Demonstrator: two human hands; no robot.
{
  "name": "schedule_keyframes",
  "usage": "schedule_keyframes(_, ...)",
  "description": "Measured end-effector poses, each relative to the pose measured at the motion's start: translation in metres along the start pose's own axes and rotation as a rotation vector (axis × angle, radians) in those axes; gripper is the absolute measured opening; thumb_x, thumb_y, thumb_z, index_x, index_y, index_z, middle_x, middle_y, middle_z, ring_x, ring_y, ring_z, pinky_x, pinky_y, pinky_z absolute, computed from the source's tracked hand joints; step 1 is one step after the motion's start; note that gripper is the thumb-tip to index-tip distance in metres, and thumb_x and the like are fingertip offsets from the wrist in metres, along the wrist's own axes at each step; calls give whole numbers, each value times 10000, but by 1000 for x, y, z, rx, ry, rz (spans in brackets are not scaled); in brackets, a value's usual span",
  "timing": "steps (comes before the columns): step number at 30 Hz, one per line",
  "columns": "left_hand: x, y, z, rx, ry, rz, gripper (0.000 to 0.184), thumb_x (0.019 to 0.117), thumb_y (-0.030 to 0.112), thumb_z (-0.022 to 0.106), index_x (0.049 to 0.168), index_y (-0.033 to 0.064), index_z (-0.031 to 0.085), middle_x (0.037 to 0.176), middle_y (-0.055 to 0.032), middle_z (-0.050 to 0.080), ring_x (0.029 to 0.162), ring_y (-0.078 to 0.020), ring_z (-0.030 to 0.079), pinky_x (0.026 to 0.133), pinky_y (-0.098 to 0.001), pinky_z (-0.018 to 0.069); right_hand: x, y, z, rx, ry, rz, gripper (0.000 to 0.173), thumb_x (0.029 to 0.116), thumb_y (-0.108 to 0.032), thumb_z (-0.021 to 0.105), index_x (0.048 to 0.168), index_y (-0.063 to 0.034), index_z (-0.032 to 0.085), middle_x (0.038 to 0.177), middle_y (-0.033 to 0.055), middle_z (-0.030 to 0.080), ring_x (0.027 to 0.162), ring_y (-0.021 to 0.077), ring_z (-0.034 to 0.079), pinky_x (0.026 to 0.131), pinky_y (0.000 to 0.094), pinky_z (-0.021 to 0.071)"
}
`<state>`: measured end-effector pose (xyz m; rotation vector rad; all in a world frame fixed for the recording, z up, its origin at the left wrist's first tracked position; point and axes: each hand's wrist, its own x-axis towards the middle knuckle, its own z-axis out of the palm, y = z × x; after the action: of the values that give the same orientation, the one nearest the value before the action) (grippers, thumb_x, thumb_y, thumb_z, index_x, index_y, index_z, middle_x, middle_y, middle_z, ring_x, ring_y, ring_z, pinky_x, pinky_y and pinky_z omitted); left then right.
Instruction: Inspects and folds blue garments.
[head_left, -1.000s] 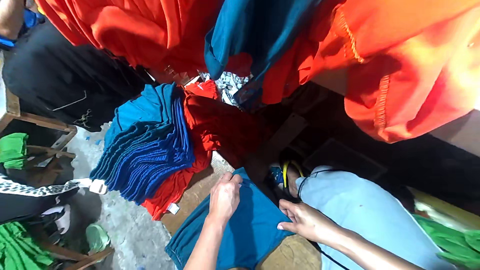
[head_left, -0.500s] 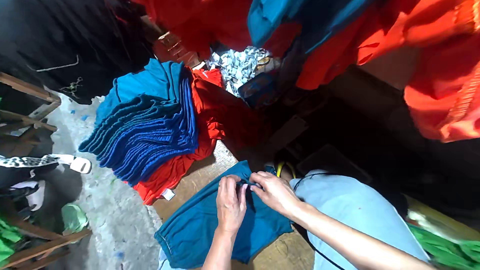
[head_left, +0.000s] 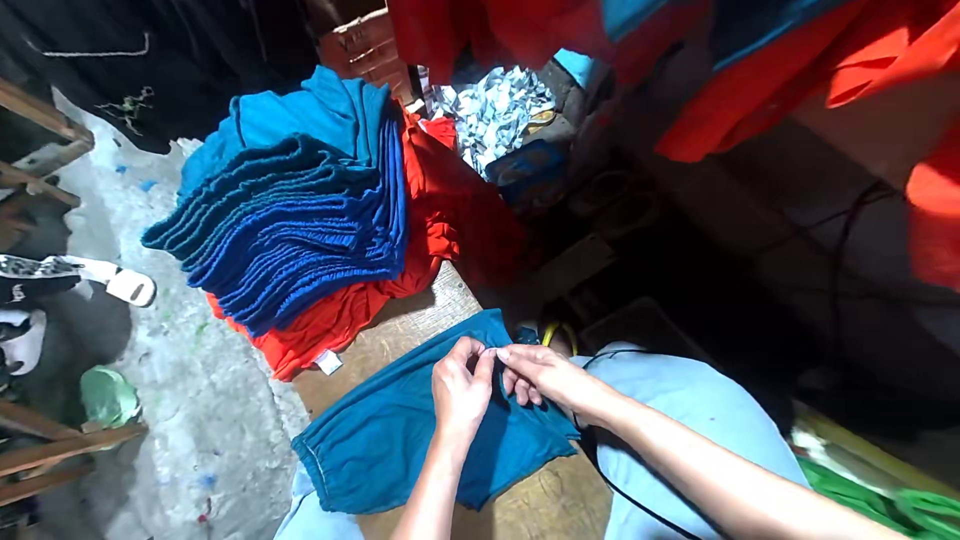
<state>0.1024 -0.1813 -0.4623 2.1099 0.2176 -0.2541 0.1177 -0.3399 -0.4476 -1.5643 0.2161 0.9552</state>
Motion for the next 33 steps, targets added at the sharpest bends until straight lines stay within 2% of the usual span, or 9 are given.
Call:
schedule_keyframes(5,-12,-13,12,97,192,232,134,915,161,668,880,59,746,865,-48,676,808,-163,660,724,-354,556,6,-7,9,212,104,32,431,1122,-372,340,968,-72,609,645,-27,558,509,35,507,530,173,447)
schedule_keyframes(10,-17,-54,23,463,311,592,213,924,217,618,1041,95,748,1201,-135,681,1197,-351,614,995,-526,475,11,-7,17,358,343,-17,319,1087,-227,499,1326,-50,614,824,7,600,574,38,508,519,172,423)
schedule_keyframes(13,-20,-56,28,557,308,617,238,897,190,608,1072,120,752,1217,-131,685,1217,-367,607,992,-546,465,18,-7,15,159,372,-71,359,1008,-129,647,1347,-19,610,1010,80,636,753,96,563,663,246,473)
schedule_keyframes(18,-19,-49,27,574,288,592,233,914,204,613,1076,121,757,1198,-133,697,1194,-377,626,958,-561,487,37,-16,4,-87,406,-209,172,1001,-47,623,1156,9,675,926,109,666,785,153,604,745,347,510)
schedule_keyframes(24,-28,-47,5,436,211,557,242,921,156,672,1145,109,749,1252,-138,684,1238,-354,613,1010,-562,486,46,-1,-7,-226,362,-280,510,974,-111,682,1427,-6,472,1383,235,555,1129,336,633,937,525,524)
schedule_keyframes(26,-39,-54,-22,387,320,497,236,938,162,655,1145,110,754,1271,-131,679,1257,-340,602,1040,-561,467,48,0,-7,-210,346,-205,529,966,-93,689,1450,-52,480,1279,199,618,1035,269,645,886,488,527)
schedule_keyframes(28,-55,-73,-66,368,459,325,258,959,182,622,1158,79,751,1316,-155,652,1285,-355,571,1071,-564,444,51,2,-7,-215,355,-171,386,957,-60,690,1328,-37,586,1061,166,650,877,215,627,799,451,530)
schedule_keyframes(31,-78,-108,-131,203,610,-100,358,982,165,601,1283,-23,651,1388,-226,583,1306,-387,542,1058,-575,439,52,-2,-5,-227,415,-193,225,934,-15,691,1139,3,600,938,125,611,789,173,600,727,402,529)
schedule_keyframes(33,-86,-126,-154,-109,599,-412,442,1020,204,607,1406,3,531,1365,-195,589,1260,-305,565,1029,-506,464,51,-3,-5,-250,448,-229,204,919,6,695,1098,6,597,962,133,615,827,184,602,757,422,520)
